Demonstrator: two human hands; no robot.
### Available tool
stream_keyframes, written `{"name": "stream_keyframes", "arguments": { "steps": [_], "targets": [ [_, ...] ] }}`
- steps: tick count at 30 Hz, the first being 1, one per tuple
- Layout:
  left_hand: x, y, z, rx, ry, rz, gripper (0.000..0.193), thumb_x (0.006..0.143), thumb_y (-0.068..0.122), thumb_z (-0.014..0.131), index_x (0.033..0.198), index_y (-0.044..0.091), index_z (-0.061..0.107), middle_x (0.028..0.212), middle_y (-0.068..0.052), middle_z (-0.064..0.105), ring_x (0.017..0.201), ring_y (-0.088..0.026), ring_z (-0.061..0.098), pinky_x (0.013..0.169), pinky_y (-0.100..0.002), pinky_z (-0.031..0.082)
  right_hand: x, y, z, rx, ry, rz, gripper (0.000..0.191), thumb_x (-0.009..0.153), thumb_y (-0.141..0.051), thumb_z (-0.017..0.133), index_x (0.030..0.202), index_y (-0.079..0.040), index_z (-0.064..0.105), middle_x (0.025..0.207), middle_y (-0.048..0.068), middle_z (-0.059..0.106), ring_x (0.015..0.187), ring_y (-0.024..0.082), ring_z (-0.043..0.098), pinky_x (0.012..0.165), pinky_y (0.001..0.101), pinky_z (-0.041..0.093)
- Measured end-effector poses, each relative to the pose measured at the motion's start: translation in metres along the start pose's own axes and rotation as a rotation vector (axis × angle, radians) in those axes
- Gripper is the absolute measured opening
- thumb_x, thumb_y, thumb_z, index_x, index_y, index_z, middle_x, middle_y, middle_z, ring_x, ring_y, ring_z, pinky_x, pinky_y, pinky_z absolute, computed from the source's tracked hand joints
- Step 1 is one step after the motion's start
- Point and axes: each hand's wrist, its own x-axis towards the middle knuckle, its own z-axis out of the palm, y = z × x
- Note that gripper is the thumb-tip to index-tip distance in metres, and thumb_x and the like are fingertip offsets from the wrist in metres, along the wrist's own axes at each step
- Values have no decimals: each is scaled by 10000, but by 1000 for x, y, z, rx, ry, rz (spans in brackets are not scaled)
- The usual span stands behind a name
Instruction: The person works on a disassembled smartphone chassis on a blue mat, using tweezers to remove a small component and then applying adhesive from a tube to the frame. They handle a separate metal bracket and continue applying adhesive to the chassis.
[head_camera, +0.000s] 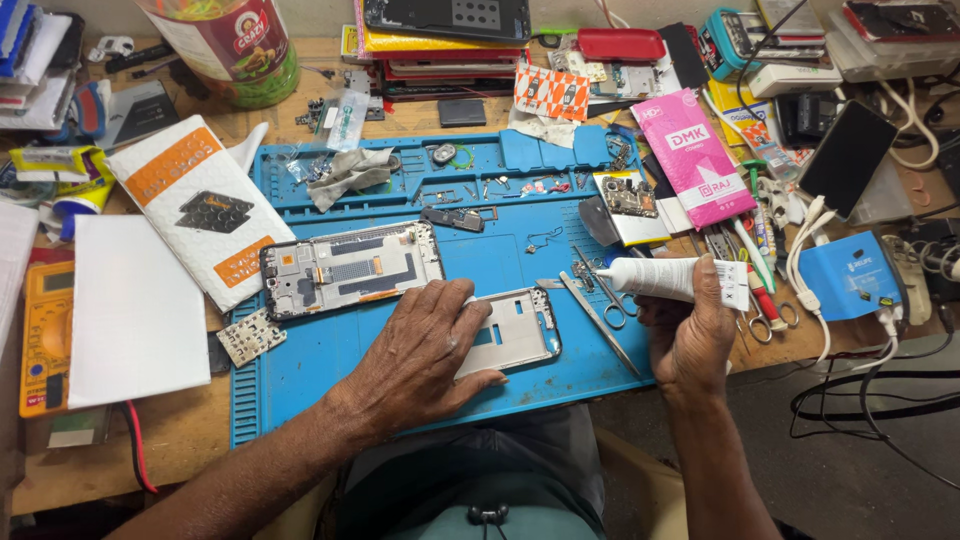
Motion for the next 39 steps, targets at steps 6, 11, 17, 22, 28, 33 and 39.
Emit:
{"name": "stream_keyframes", "arguments": {
  "steps": [6, 11, 17, 22, 28, 33, 39],
  "targets": [
    [-4, -2, 4, -28, -1, -12, 778, 783, 515, 827, 1257, -41, 559, 1213, -216, 513, 1136, -347, 522, 959, -489, 446, -20, -2, -2, -318, -172, -210, 492, 1172, -391, 505, 1204, 84, 625, 878, 167, 679, 677, 221, 678, 632, 310, 573],
    [-4, -1, 3, -9, 69, 17, 780, 756, 523, 837, 1235, -30, 566, 1206, -221, 510, 1122, -357, 526, 957, -509, 441, -22, 5, 1, -411, -223, -284, 495, 1161, -384, 521, 1198, 99, 626, 1006, 182, 694, 762, 231, 705, 655, 329, 615],
    [-5, -1, 0, -30, 25, -11, 783, 762, 524, 837, 1244, -30, 564, 1219, -215, 509, 1122, -357, 529, 940, -506, 446, -24, 9, 3, -449, -243, -299, 480, 1143, -352, 566, 1184, 120, 645, 999, 189, 711, 774, 213, 716, 662, 326, 631],
    [-4, -1, 3, -10, 70, 17, 801, 757, 547, 828, 1242, -33, 565, 1204, -221, 510, 1137, -356, 524, 942, -511, 442, -23, 9, 3, -543, -261, -346, 492, 1130, -372, 567, 1133, 111, 663, 997, 179, 723, 770, 186, 723, 670, 309, 631],
    [-6, -3, 3, -17, 52, 7, 802, 765, 545, 821, 1254, -36, 562, 1222, -223, 516, 1149, -354, 522, 954, -509, 444, -22, 11, 4, -610, -273, -363, 495, 1153, -381, 550, 1162, 98, 678, 1014, 175, 734, 761, 153, 716, 728, 291, 622],
    [-5, -1, 3, -19, 46, -3, 798, 761, 545, 823, 1248, -32, 564, 1218, -223, 516, 1143, -357, 520, 941, -514, 441, -22, 10, 5, -607, -277, -338, 452, 1146, -341, 550, 1155, 93, 676, 1011, 168, 738, 800, 158, 717, 719, 288, 619],
    [-5, -1, 2, -20, 42, -7, 783, 768, 543, 821, 1237, -29, 564, 1214, -225, 515, 1141, -357, 520, 943, -515, 440, -22, 10, 8, -588, -281, -317, 430, 1150, -318, 552, 1160, 96, 667, 1048, 175, 737, 833, 160, 717, 754, 288, 620]
  ]
}}
